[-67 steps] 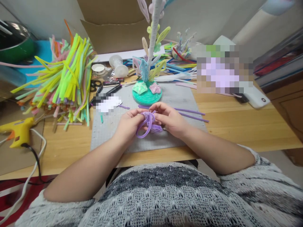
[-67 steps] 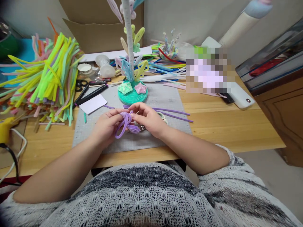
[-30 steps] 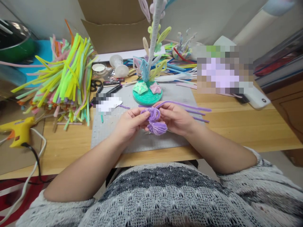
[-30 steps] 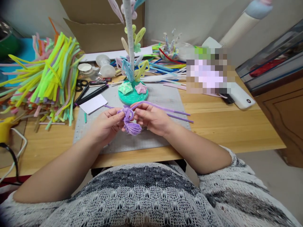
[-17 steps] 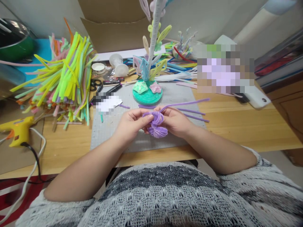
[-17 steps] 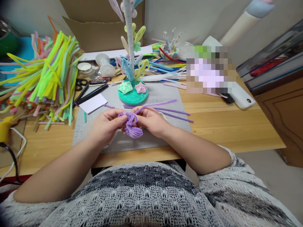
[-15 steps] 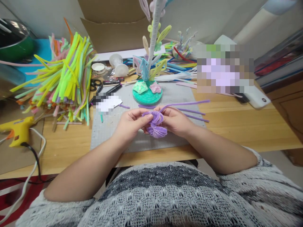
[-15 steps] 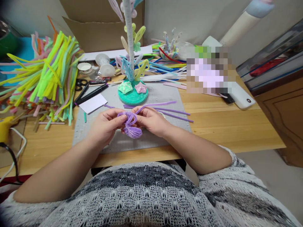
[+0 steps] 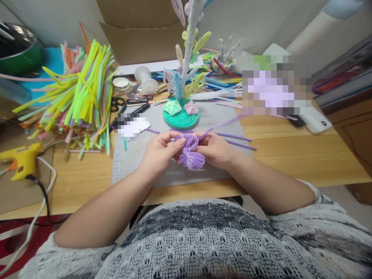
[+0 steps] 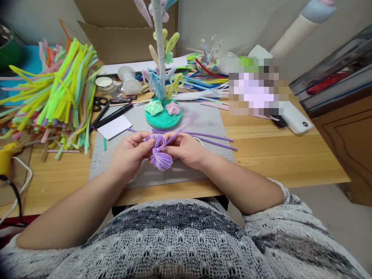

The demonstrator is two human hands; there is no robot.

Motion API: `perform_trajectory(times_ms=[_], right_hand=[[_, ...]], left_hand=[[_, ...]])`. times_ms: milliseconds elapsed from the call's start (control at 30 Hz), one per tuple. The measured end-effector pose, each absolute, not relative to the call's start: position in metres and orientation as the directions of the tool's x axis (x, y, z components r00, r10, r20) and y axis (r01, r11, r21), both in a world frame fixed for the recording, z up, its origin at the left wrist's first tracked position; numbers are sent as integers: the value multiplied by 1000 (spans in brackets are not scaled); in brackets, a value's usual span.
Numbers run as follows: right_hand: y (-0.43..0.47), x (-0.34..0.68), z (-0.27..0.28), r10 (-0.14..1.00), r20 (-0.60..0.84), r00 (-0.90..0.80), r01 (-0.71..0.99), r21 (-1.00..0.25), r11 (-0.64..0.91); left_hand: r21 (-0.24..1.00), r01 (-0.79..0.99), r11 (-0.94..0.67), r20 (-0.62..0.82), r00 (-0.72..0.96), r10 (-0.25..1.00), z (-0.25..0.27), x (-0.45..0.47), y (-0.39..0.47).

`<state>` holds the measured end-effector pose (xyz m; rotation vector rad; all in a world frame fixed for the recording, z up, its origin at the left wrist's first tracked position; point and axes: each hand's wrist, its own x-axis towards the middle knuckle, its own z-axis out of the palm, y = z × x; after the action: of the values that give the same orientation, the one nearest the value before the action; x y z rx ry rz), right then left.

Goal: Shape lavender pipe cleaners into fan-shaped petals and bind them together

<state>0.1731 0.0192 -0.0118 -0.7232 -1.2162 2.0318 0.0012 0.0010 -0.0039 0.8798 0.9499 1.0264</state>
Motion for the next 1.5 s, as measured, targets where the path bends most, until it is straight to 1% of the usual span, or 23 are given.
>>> perform_trajectory(times_ms=[300,433,600,767,867,967,1067,1133,1233,1300,1367,1500], right_hand=[[18,173,-14,734,-127,-667,-261,-883,-390],[17,173,-14,764,-131,-632,-259,-893,-368],[17,174,-12,808,-90,-582,-267,-918,-295],[18,176,-10,776,-109,-621,-307,-877,-369],[19,176,-10,767,-135,-627,-278,-881,-382],[22,175,-12,751,-175,-637,-263,-866,-425],[23,174,-13,746,-191,-638,-240,-871,-428],[22,173,-13,788,-176,-591,-212,-908,-361],[20,171,-11,860,-142,-491,-144,-960,-241],[19,170,-10,878,-132,-460,-99,-975,-199],[19,170,-8,884,-129,-449,-78,-980,-183],[20,169,-6,889,-146,-433,-68,-979,-194]], left_hand=[[921,-278,271,-214,221,952,-2,1,0],[924,-282,258,-203,209,956,-3,2,0],[939,-268,215,-169,186,968,-2,2,0],[971,-196,139,-115,125,985,1,2,-2],[981,-163,102,-86,106,991,3,2,-3],[980,-173,94,-77,100,992,4,1,-2],[966,-222,134,-106,134,985,2,0,0],[945,-267,188,-140,188,972,0,-1,2],[889,-330,318,-223,294,930,-3,0,3],[838,-356,414,-279,371,886,-5,0,4],[798,-373,474,-305,428,851,-5,0,5],[784,-415,462,-284,422,861,-5,1,5]])
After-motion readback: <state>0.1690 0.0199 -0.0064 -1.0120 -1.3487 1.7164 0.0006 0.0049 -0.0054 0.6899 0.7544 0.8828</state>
